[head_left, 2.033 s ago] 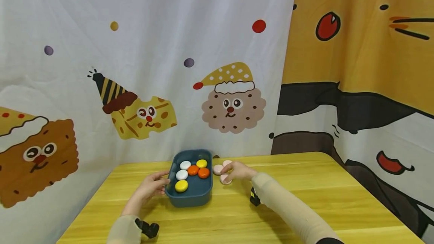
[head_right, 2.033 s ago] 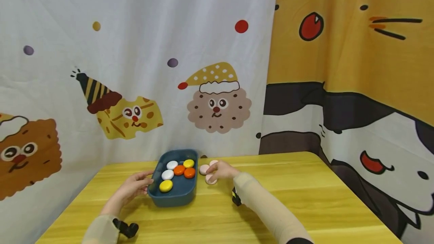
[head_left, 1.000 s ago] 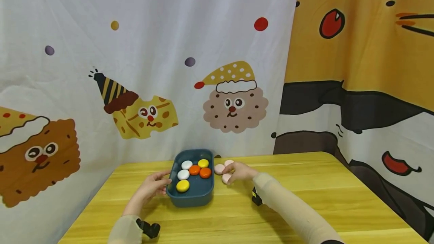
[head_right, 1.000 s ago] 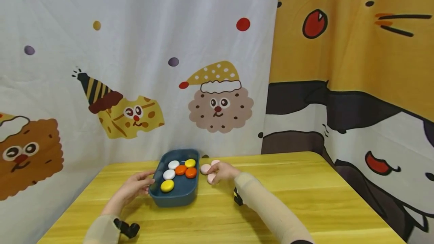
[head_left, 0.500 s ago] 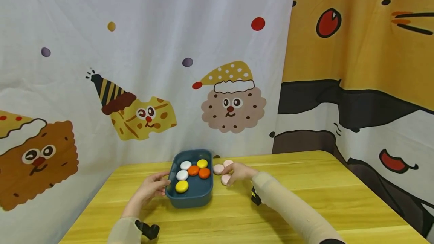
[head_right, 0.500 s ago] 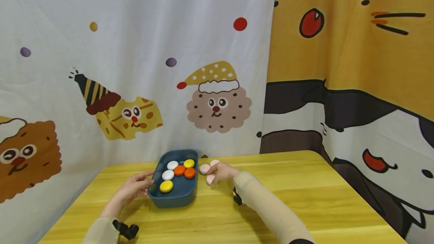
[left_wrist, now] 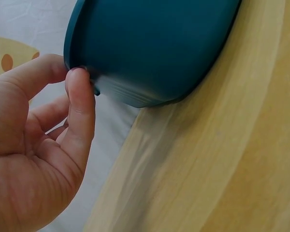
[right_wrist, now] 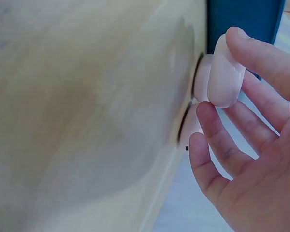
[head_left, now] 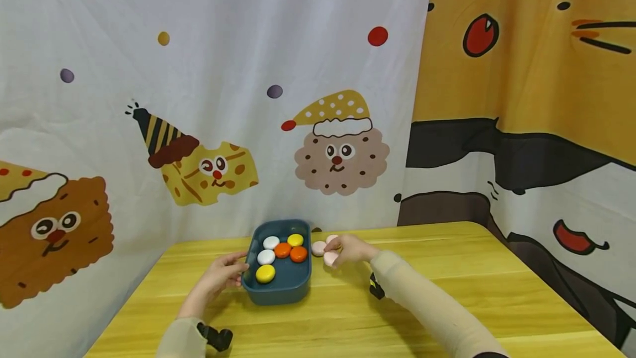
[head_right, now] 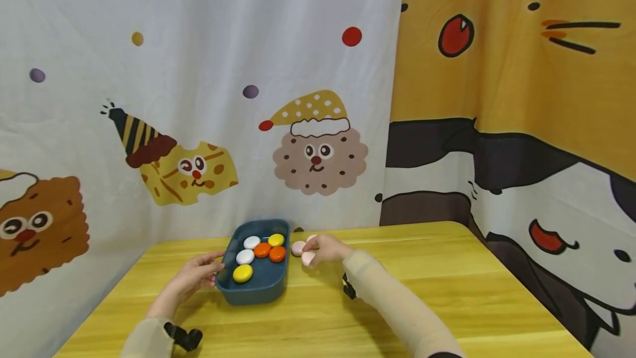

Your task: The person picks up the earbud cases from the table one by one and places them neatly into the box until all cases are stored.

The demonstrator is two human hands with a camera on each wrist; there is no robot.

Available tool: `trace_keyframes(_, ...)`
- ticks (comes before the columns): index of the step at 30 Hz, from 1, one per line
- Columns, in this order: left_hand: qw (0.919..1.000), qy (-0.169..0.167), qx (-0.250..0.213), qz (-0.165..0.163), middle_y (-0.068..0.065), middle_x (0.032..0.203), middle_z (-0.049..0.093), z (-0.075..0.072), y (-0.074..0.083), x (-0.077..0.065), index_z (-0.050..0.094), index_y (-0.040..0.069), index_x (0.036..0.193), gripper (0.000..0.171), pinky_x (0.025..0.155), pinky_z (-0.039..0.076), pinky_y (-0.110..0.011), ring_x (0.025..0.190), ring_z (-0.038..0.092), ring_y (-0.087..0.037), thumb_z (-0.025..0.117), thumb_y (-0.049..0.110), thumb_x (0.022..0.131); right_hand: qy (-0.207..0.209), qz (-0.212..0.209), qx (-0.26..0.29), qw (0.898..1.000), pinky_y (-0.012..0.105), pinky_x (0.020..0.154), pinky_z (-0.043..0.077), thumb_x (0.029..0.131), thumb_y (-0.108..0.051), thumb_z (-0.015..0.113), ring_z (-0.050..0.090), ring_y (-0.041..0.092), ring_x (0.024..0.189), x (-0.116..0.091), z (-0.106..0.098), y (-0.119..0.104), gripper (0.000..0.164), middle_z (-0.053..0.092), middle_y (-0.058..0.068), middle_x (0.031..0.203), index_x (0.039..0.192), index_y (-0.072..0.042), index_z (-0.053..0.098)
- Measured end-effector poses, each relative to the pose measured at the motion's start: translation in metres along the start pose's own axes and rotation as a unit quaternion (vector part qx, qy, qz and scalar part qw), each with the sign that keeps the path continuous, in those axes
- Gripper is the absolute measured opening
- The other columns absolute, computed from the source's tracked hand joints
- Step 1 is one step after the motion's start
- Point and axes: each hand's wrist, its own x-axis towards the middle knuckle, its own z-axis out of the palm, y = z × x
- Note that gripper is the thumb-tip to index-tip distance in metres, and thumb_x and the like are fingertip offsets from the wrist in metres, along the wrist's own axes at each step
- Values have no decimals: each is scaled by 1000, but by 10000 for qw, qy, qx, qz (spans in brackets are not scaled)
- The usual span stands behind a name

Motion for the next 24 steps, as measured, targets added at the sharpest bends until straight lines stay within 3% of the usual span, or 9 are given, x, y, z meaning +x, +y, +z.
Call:
trace_keyframes(6,9999,24,-55,-89,-15,93,58,-1,0,1,40,-8,143,57,56,52,-24,60,54,-13,61,7,92,35,30,23,10000,38,92,48,72,-6,82,57,26,113,1,-9,-3,48,65,7,120,118,-2,69)
trace_keyframes(12,9999,81,-43,-146,-11,89,57,-1,1,2,41,-8,142,57,57,52,-25,60,54,-13,62,8,92,78,66,59,9999,41,95,47,72,-6,80,57,29,113,2,-17,-12,49,65,11,120,119,1,67)
trace_keyframes(18,9994,241,-25,-235,-15,91,58,-1,2,3,45,-5,141,55,58,53,-27,60,54,-14,64,9,90,207,134,-83,9997,39,92,48,72,-7,82,58,26,110,3,-25,-19,47,66,9,117,117,-3,69)
trace_keyframes(24,9997,129,-19,-188,-14,90,57,-1,1,2,43,-6,141,56,58,52,-26,61,54,-14,63,8,91,224,136,-32,9997,40,92,48,71,-6,82,58,27,110,2,-30,-24,49,66,8,117,119,-4,69)
